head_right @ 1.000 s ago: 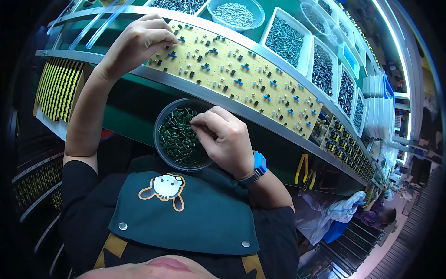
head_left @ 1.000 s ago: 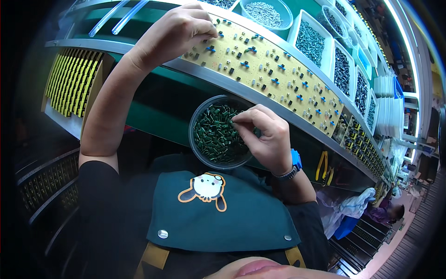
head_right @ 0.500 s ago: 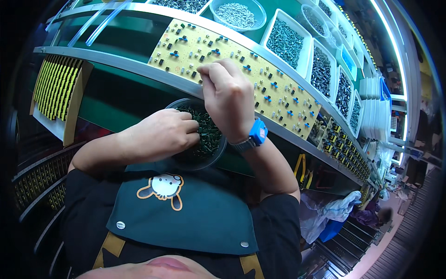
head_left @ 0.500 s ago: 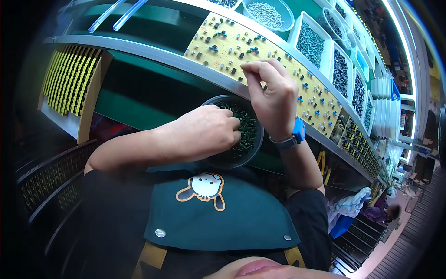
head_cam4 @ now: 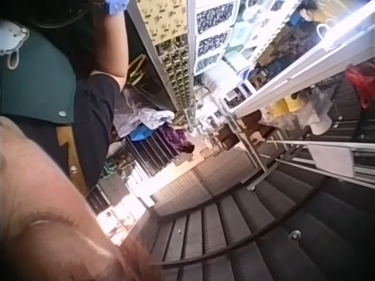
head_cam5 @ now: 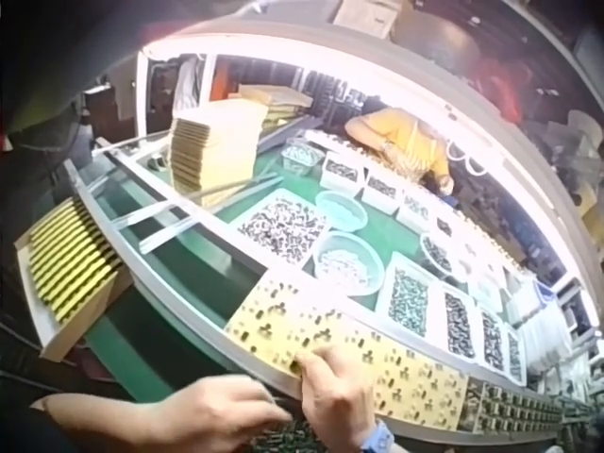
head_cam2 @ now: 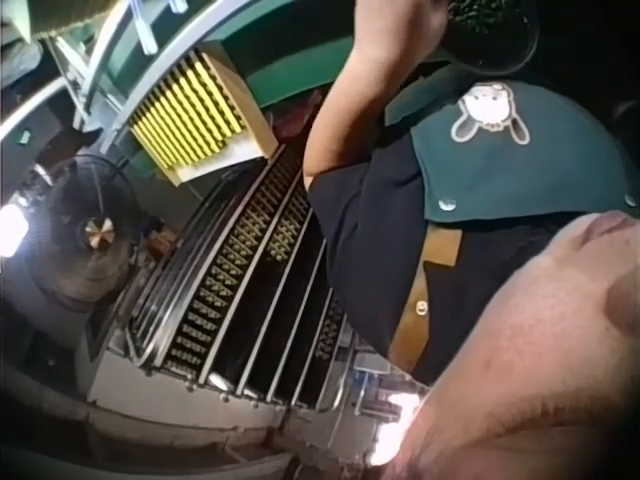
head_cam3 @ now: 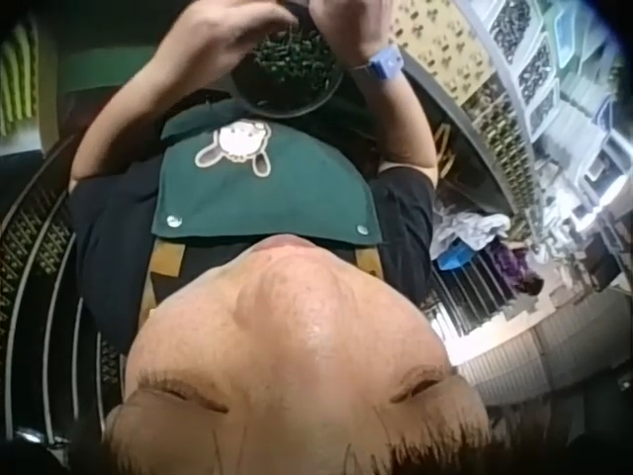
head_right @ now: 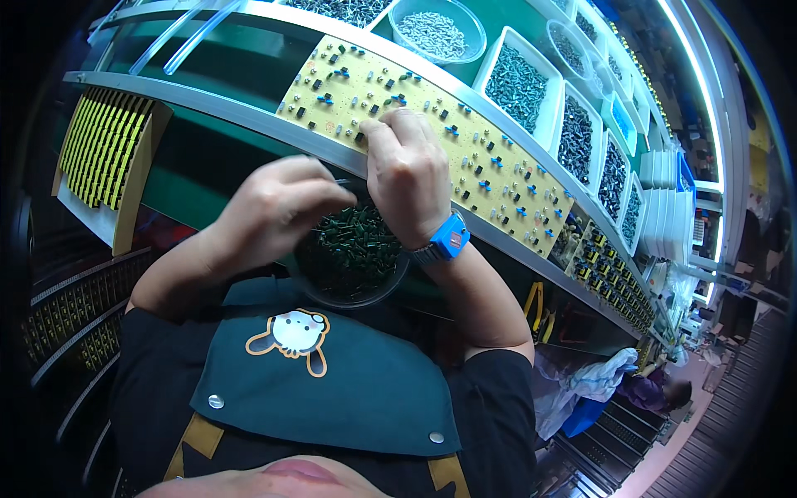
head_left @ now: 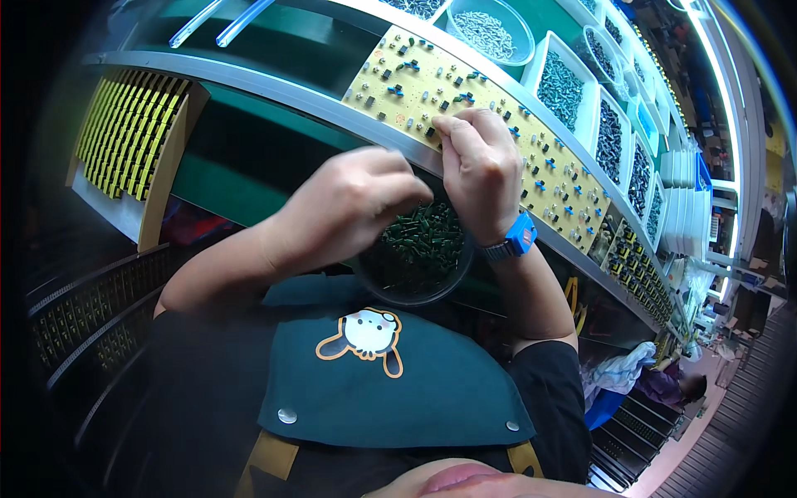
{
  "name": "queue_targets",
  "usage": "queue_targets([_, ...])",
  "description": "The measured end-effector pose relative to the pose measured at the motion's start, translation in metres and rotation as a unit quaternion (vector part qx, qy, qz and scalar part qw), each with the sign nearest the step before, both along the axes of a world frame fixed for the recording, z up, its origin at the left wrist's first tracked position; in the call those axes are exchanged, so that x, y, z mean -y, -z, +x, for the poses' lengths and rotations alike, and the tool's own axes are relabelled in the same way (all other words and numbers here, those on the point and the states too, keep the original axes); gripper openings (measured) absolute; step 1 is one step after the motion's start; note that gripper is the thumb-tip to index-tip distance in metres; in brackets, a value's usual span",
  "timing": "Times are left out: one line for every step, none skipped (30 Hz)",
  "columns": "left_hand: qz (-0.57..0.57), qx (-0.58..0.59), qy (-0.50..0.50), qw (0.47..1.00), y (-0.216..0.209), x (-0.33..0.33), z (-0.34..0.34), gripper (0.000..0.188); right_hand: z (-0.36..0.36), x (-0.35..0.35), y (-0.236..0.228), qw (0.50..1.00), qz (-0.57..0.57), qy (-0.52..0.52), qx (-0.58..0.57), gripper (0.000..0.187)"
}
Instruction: The person assembles electronic components onto circuit boards by hand, taking components from plastic bins and trays and placing them onto the boards.
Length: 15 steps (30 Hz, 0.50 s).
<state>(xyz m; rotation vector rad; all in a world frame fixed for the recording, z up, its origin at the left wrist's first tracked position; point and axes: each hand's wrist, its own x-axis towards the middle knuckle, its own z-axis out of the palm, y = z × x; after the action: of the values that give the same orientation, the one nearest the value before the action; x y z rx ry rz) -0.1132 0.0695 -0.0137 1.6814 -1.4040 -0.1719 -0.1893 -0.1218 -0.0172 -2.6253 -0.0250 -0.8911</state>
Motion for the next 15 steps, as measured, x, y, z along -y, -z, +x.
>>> queue_targets([-0.040, -0.002, -0.024, 0.999, -0.001, 0.001, 0.006, 0.016, -0.001, 0.001, -0.001, 1.000, 0.009, -0.009, 0.000, 0.013])
queue_targets([-0.036, 0.008, -0.053, 0.998, -0.002, -0.002, 0.013, 0.018, -0.004, 0.000, -0.005, 1.000, 0.017, -0.002, -0.008, 0.015])
queue_targets([-0.033, 0.018, -0.081, 0.996, -0.004, -0.005, 0.022, 0.020, -0.009, -0.002, -0.013, 1.000, 0.025, 0.005, -0.016, 0.017])
queue_targets([-0.036, 0.018, -0.076, 0.996, -0.005, -0.003, 0.032, 0.020, -0.019, -0.003, -0.024, 1.000, 0.022, 0.011, -0.015, 0.017])
queue_targets([-0.024, 0.008, -0.102, 0.994, -0.006, -0.007, 0.042, 0.019, -0.030, -0.006, -0.035, 0.992, 0.055, 0.003, -0.113, 0.018])
queue_targets([-0.012, -0.003, -0.128, 0.992, -0.006, -0.009, 0.050, 0.019, -0.041, -0.009, -0.041, 0.974, 0.087, -0.005, -0.209, 0.019])
queue_targets([-0.013, -0.001, -0.127, 0.992, -0.009, -0.008, 0.056, 0.019, -0.054, -0.009, -0.043, 0.967, 0.069, -0.058, -0.240, 0.019])
queue_targets([-0.015, 0.041, -0.131, 0.990, -0.012, -0.007, 0.063, 0.015, -0.065, -0.010, -0.042, 0.955, 0.050, -0.110, -0.269, 0.020])
queue_targets([-0.016, 0.081, -0.135, 0.987, -0.011, -0.005, 0.069, 0.011, -0.072, -0.014, -0.037, 0.955, 0.052, -0.108, -0.269, 0.020])
queue_targets([-0.017, 0.121, -0.139, 0.983, -0.010, -0.003, 0.074, 0.008, -0.077, -0.019, -0.032, 0.947, 0.022, -0.114, -0.299, 0.018])
queue_targets([-0.018, 0.161, -0.142, 0.977, -0.010, 0.000, 0.078, 0.004, -0.079, -0.021, -0.028, 0.937, -0.008, -0.119, -0.328, 0.016])
queue_targets([-0.017, 0.162, -0.140, 0.977, -0.009, 0.003, 0.080, 0.004, -0.081, -0.020, -0.025, 0.938, -0.006, -0.118, -0.327, 0.016])
queue_targets([-0.017, 0.174, -0.128, 0.976, -0.009, 0.006, 0.082, 0.004, -0.083, -0.019, -0.022, 0.943, 0.019, -0.116, -0.311, 0.015])
queue_targets([-0.017, 0.186, -0.117, 0.975, -0.009, 0.008, 0.083, 0.004, -0.084, -0.018, -0.019, 0.948, 0.045, -0.114, -0.294, 0.015])
queue_targets([-0.017, 0.198, -0.105, 0.974, -0.009, 0.011, 0.084, 0.004, -0.085, -0.017, -0.017, 0.951, 0.071, -0.113, -0.278, 0.014])
